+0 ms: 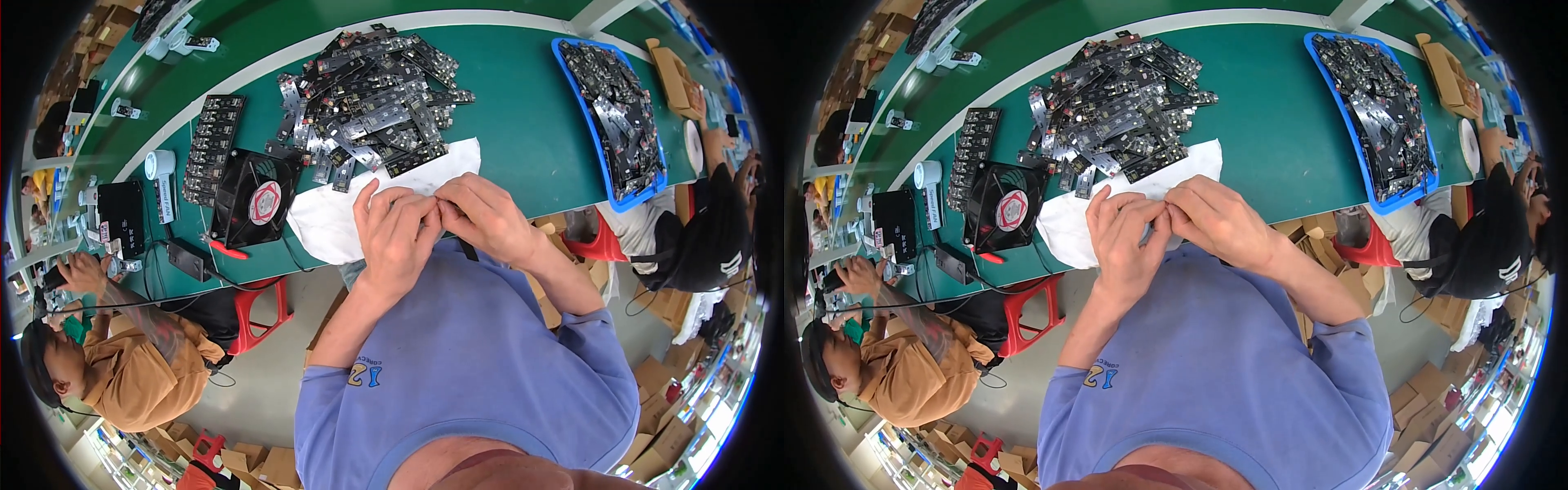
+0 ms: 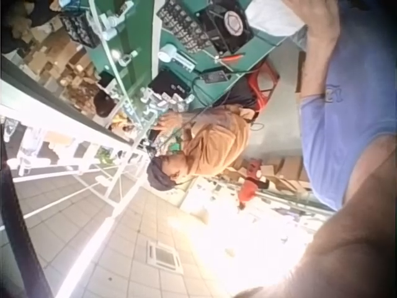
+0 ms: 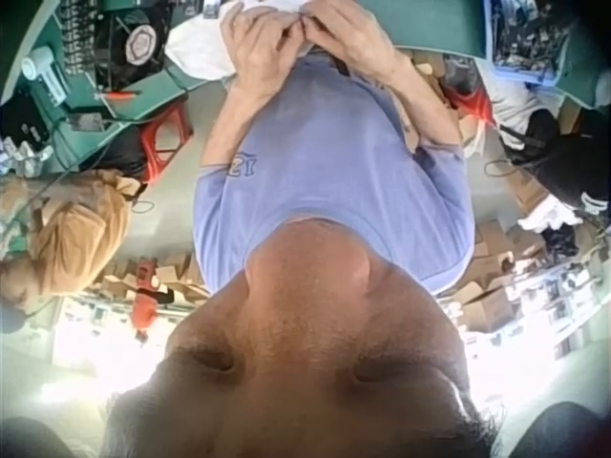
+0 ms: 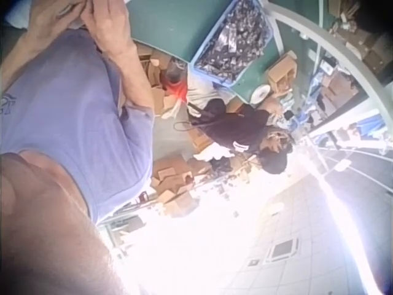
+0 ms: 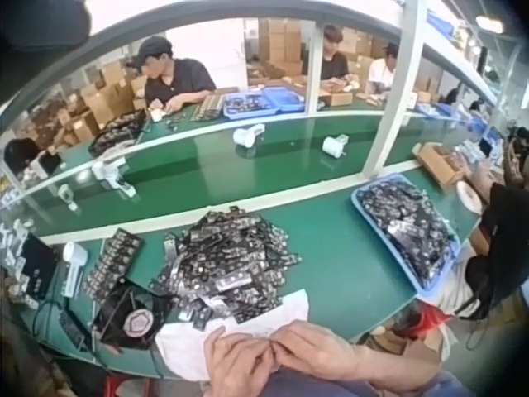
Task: The person cleans small electronic PCB components with a cleaning cloth, then applies tape to them by hand, using pliers to manipulate the components.
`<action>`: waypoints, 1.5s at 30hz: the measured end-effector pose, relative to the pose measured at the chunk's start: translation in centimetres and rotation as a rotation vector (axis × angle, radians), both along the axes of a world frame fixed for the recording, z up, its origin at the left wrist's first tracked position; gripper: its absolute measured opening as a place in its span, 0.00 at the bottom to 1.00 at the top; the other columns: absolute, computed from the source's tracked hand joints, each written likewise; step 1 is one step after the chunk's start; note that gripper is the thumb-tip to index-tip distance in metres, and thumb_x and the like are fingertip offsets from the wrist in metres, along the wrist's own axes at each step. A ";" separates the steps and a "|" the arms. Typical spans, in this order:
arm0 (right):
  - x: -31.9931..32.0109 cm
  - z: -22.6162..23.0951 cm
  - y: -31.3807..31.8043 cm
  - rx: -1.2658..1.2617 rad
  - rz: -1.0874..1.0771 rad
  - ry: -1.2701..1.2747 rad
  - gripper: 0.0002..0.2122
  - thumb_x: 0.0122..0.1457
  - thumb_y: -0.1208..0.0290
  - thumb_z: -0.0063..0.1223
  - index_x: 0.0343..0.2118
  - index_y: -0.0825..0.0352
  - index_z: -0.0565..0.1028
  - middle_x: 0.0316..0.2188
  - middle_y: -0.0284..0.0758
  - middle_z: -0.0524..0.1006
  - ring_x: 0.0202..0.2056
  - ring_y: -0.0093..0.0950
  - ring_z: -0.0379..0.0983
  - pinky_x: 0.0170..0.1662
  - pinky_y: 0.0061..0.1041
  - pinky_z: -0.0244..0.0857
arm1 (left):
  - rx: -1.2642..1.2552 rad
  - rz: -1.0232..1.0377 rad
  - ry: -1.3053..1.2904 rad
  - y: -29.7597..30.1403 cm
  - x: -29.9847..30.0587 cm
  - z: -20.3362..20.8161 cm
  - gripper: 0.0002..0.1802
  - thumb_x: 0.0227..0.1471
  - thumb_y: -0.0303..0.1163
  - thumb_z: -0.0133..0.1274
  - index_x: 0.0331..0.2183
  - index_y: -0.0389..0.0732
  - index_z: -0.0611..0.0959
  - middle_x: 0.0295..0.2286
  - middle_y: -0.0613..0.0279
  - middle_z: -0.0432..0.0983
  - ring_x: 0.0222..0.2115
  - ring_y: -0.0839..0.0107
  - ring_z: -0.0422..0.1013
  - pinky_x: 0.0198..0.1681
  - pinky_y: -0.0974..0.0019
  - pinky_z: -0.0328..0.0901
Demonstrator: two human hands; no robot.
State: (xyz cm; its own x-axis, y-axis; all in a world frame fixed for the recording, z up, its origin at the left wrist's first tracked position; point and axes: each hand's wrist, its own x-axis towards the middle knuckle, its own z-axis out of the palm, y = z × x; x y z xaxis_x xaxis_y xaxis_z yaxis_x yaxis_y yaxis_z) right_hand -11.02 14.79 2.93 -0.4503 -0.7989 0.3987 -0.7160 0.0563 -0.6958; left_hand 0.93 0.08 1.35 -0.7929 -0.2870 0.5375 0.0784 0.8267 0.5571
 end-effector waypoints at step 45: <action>-0.5 0.8 0.5 0.130 -0.004 -0.070 0.16 0.54 0.82 0.67 0.47 0.71 0.84 0.43 0.39 0.82 0.45 0.39 0.76 0.48 0.37 0.74 | -0.072 -0.198 -0.162 -4.0 1.5 -0.4 0.25 0.49 0.21 0.69 0.50 0.40 0.81 0.55 0.52 0.75 0.61 0.49 0.67 0.65 0.42 0.62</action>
